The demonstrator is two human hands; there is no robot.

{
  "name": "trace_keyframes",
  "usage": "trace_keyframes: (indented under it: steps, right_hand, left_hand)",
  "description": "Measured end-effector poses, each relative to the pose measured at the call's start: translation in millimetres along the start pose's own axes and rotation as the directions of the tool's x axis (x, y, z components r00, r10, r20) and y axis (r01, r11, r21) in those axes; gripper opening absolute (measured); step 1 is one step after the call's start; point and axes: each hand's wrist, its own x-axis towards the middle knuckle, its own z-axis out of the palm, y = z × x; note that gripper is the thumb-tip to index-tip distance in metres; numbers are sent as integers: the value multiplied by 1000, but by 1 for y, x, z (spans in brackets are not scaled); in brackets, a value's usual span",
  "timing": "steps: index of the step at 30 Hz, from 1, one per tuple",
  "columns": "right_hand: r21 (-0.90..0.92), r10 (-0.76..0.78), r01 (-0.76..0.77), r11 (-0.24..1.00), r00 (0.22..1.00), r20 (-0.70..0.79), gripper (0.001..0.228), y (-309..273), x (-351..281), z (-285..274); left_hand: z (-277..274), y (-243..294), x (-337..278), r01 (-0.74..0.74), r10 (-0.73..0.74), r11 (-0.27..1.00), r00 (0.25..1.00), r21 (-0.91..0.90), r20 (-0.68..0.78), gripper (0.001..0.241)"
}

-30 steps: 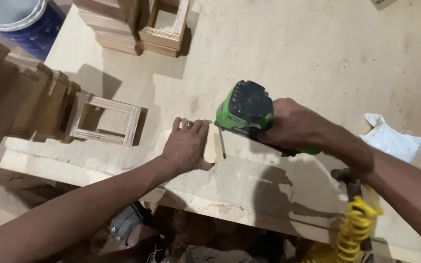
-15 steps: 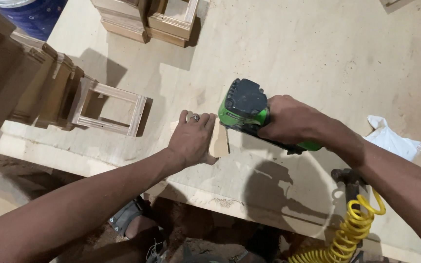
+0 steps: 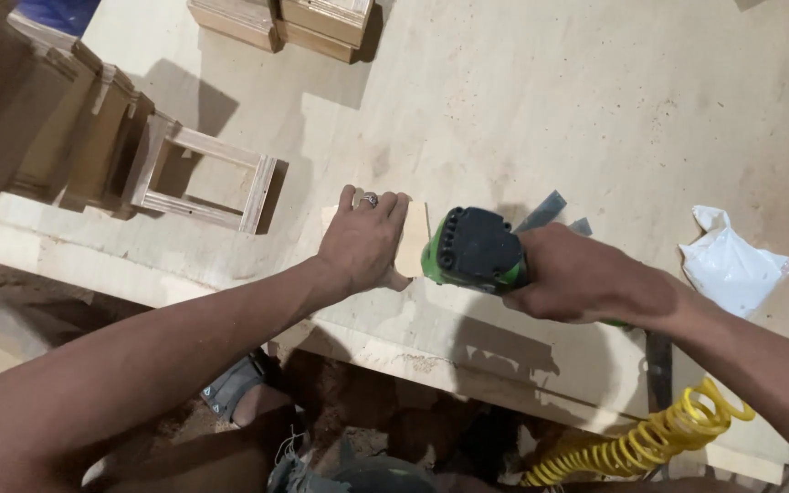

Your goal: Assembling small wooden frames using glue and a pneumatic nail gun.

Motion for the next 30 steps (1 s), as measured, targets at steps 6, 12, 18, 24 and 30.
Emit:
trace_keyframes:
  steps: [6, 12, 18, 24, 30]
  right_hand:
    - [-55, 14, -14, 998, 1000, -13, 17, 5, 6, 9]
    - [-12, -21, 21, 1000, 999, -48, 18, 6, 5, 5]
    - [71, -7, 15, 997, 994, -113, 18, -12, 2, -8]
    - [58, 10, -3, 998, 993, -120, 18, -21, -1, -12]
    - [112, -12, 33, 993, 983, -183, 30, -9, -2, -13]
  left_hand:
    - [-1, -1, 0, 2, -2, 1000, 1000, -27, 18, 104]
    - [2, -2, 3, -9, 9, 1000, 1000, -13, -21, 108]
    - [4, -3, 1, -16, 15, 999, 1000, -34, -10, 104]
    - [6, -3, 1, -15, 15, 1000, 1000, -27, -7, 106]
    - [3, -2, 4, -36, 36, 999, 999, 37, 3, 107]
